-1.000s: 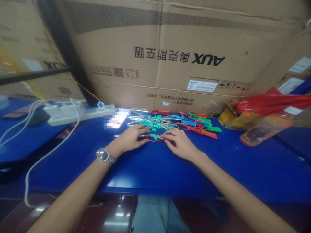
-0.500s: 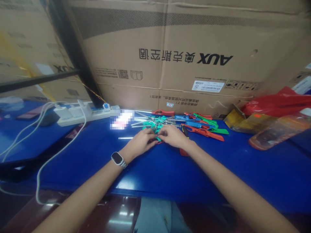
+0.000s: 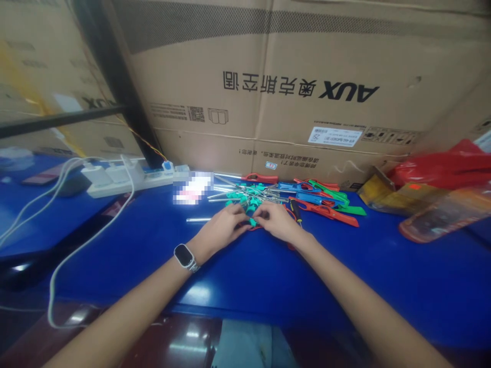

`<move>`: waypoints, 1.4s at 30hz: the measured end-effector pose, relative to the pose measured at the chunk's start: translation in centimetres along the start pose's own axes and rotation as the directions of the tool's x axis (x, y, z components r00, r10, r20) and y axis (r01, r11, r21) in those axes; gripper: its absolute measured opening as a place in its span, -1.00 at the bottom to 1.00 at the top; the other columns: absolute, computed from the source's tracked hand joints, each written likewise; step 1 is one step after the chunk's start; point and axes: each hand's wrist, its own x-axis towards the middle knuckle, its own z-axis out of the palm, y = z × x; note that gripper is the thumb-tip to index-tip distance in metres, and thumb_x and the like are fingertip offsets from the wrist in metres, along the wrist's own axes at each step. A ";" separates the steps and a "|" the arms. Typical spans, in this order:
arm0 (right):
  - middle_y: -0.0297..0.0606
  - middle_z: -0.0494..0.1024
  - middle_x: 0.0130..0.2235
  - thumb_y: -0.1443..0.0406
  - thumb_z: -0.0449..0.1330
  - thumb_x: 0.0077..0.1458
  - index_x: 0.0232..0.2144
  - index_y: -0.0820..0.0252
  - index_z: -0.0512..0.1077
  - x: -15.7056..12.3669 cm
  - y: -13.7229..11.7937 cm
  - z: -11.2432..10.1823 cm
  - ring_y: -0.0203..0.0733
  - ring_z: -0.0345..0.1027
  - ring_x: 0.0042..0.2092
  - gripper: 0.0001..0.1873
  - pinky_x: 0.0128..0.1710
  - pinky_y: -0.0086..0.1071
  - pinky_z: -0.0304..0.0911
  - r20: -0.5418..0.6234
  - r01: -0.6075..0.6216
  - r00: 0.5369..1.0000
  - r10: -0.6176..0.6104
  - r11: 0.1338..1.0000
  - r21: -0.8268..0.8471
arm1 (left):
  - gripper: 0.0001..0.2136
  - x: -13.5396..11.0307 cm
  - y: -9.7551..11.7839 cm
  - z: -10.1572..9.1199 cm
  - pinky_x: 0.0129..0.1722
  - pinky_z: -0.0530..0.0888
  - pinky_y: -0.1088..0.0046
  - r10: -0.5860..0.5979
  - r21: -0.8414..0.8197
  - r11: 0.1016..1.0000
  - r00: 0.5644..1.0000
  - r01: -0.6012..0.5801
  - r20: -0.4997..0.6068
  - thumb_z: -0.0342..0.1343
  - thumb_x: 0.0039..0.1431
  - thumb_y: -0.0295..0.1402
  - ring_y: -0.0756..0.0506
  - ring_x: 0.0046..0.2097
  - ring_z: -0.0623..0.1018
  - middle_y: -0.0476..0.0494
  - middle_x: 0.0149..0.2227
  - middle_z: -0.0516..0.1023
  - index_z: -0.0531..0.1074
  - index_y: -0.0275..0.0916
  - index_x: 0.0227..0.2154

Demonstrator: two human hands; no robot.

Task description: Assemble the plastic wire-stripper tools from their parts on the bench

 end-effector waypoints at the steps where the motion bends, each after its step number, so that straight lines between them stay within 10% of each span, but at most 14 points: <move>1: -0.34 0.43 -0.41 0.48 0.23 0.05 -0.46 0.22 0.53 0.0 0.0 0.0 -0.29 0.30 -0.35 -0.87 -0.31 -0.41 0.16 -0.003 -0.009 1.000 0.009 1.000 0.000 | -0.79 0.0 0.1 0.0 -0.09 0.48 0.29 -0.004 0.002 1.000 1.000 0.004 0.000 0.06 0.34 -0.27 -0.15 -0.11 0.48 -0.20 -0.18 0.47 0.54 -0.25 -0.16; 30: -0.17 0.53 -0.12 0.33 0.17 0.24 -0.16 0.09 0.63 -4.3 1.7 -0.6 -0.08 0.31 -0.07 -0.77 0.03 -0.10 0.28 -0.083 0.197 0.972 -0.219 0.956 -0.218 | -0.71 0.2 0.1 0.8 -0.11 0.47 0.23 0.006 0.065 0.998 0.998 -0.003 -0.061 0.08 0.30 -0.11 -0.19 -0.13 0.50 -0.20 -0.19 0.48 0.50 -0.25 -0.21; 42: -0.18 0.52 -0.10 0.28 0.15 0.24 -0.05 0.15 0.56 -4.0 -0.1 -1.0 -0.16 0.45 -0.17 -0.72 -0.10 -0.24 0.32 -0.089 0.071 0.992 -0.090 0.978 -0.195 | -0.72 0.4 -0.1 1.5 -0.03 0.47 0.19 -0.042 -0.122 0.992 0.997 0.034 -0.064 0.15 0.27 -0.16 -0.19 -0.09 0.48 -0.22 -0.13 0.48 0.54 -0.23 -0.09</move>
